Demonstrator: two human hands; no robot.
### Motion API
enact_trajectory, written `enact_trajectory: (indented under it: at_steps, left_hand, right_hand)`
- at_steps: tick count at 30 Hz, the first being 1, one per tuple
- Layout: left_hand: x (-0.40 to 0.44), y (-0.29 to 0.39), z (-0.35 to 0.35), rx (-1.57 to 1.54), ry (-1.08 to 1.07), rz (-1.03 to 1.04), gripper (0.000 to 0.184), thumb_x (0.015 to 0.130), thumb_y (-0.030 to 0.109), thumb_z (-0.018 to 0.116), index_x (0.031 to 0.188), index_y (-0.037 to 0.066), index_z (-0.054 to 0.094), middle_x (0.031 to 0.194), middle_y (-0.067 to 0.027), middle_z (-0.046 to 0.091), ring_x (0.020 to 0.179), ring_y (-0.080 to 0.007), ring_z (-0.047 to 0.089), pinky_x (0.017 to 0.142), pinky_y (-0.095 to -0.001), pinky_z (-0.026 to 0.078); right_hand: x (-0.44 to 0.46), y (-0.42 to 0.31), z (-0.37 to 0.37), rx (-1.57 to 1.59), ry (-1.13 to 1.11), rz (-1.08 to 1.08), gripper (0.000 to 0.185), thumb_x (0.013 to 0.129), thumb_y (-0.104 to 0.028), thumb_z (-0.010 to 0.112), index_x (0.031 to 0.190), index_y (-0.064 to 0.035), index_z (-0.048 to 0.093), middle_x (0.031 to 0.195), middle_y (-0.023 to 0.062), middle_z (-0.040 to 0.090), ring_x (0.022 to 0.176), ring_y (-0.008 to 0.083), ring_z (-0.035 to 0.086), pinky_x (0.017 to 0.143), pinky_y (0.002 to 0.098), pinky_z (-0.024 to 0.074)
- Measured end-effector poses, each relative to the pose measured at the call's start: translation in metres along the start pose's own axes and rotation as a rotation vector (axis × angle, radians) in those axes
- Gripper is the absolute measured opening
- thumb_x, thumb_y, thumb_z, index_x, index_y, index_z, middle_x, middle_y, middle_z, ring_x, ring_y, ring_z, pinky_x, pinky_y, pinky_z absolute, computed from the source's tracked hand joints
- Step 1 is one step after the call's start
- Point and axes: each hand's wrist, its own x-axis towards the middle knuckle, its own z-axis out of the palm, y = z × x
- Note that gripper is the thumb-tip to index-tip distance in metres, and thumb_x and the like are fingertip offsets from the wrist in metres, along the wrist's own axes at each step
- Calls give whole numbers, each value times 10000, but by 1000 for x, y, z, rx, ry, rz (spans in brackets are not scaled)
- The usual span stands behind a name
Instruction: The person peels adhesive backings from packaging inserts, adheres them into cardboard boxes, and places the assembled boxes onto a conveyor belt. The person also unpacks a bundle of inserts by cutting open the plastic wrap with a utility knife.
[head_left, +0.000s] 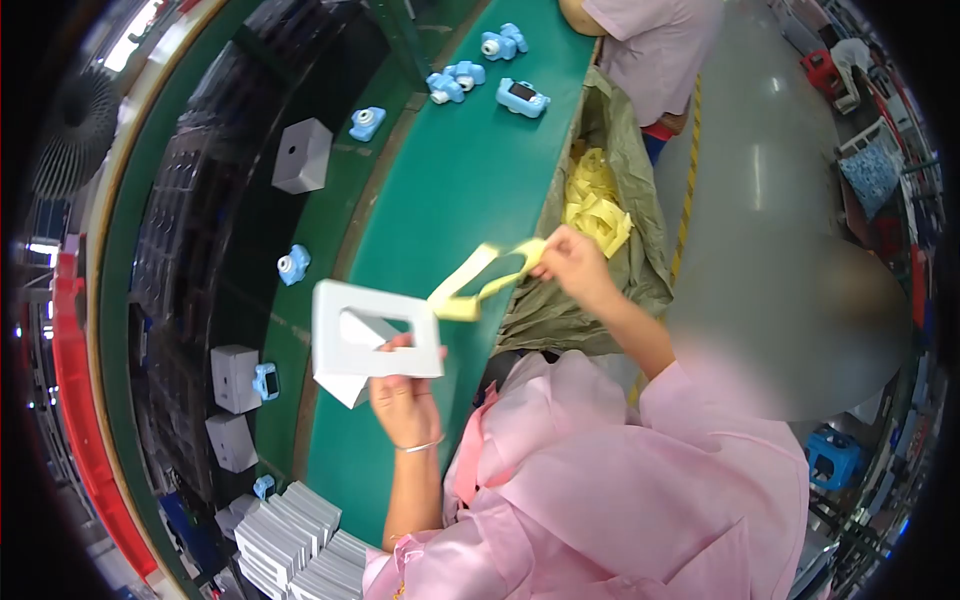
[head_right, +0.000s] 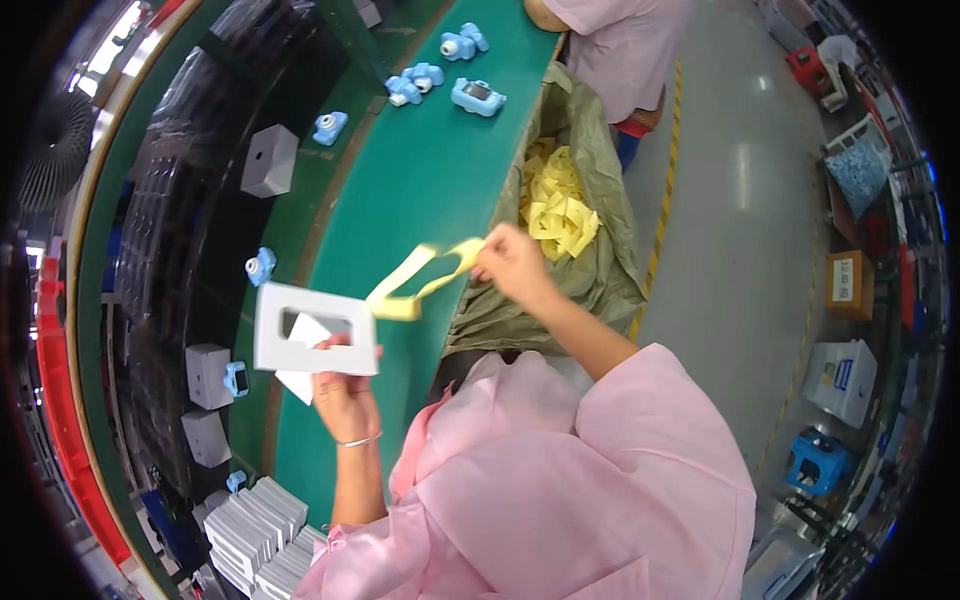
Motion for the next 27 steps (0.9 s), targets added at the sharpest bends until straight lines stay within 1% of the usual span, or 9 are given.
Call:
enact_trajectory:
  at_steps: [2,5,7,8,10,15,16,20,27]
  left_hand:
    - [6,12,-4,99,141,35,449,857,255,612,1202,29,435,1185,-126,519,1040,-261,543,876,-418,511]
    - [8,29,-21,57,175,64,429,857,268,612,1171,18,459,1203,-124,503,1057,-251,532,875,-412,506]
    - [10,32,-39,96,193,92,424,857,258,613,1173,16,466,1213,-127,496,1064,-249,529,877,-406,502]
    - [10,30,-51,130,197,110,419,858,249,615,1175,14,472,1224,-130,489,1071,-246,525,878,-401,498]
    - [3,33,-77,212,220,150,410,858,229,618,1178,10,485,1245,-135,475,1084,-240,518,880,-390,491]
    - [-13,57,-123,962,410,190,373,826,162,645,1145,2,536,1301,-157,436,1112,-262,503,898,-368,461]
    - [-15,60,-128,969,424,187,373,826,162,645,1145,2,536,1301,-157,436,1112,-262,503,898,-368,461]
    - [-14,49,-136,1644,382,281,363,761,92,681,1099,11,579,1318,-180,418,1130,-308,490,909,-357,440]
    - [8,10,-135,1612,353,356,401,699,47,700,1085,25,596,1326,-193,413,1132,-331,490,916,-362,429]
  right_hand:
    - [10,-11,-45,-230,279,53,59,781,-2,504,757,-56,500,643,57,581,564,133,573,535,210,447]
    - [37,12,-117,-540,568,-191,52,741,-56,550,716,-52,504,611,42,570,523,135,503,511,254,418]
    - [57,29,-139,-646,623,-169,84,743,-77,559,701,-36,499,621,59,570,532,171,515,519,281,429]
    - [70,47,-149,-641,583,-172,84,743,-77,559,701,-36,499,621,59,570,532,171,515,519,281,429]
    - [97,86,-142,-1077,419,-93,92,744,-94,595,772,-15,557,671,86,592,579,207,545,558,296,454]
    - [85,54,-28,-739,81,-377,149,750,-49,618,888,5,606,728,82,610,627,188,565,590,267,467]
    - [65,29,11,-765,-93,-392,269,750,-71,647,1011,-15,617,848,91,630,704,187,583,660,272,480]
    - [-10,9,134,-470,-699,-570,427,744,-62,664,1155,-35,554,1128,101,579,906,205,585,772,297,496]
    - [-20,64,184,-351,-653,-553,399,744,-54,658,1129,-31,554,1137,99,577,939,218,576,789,291,484]
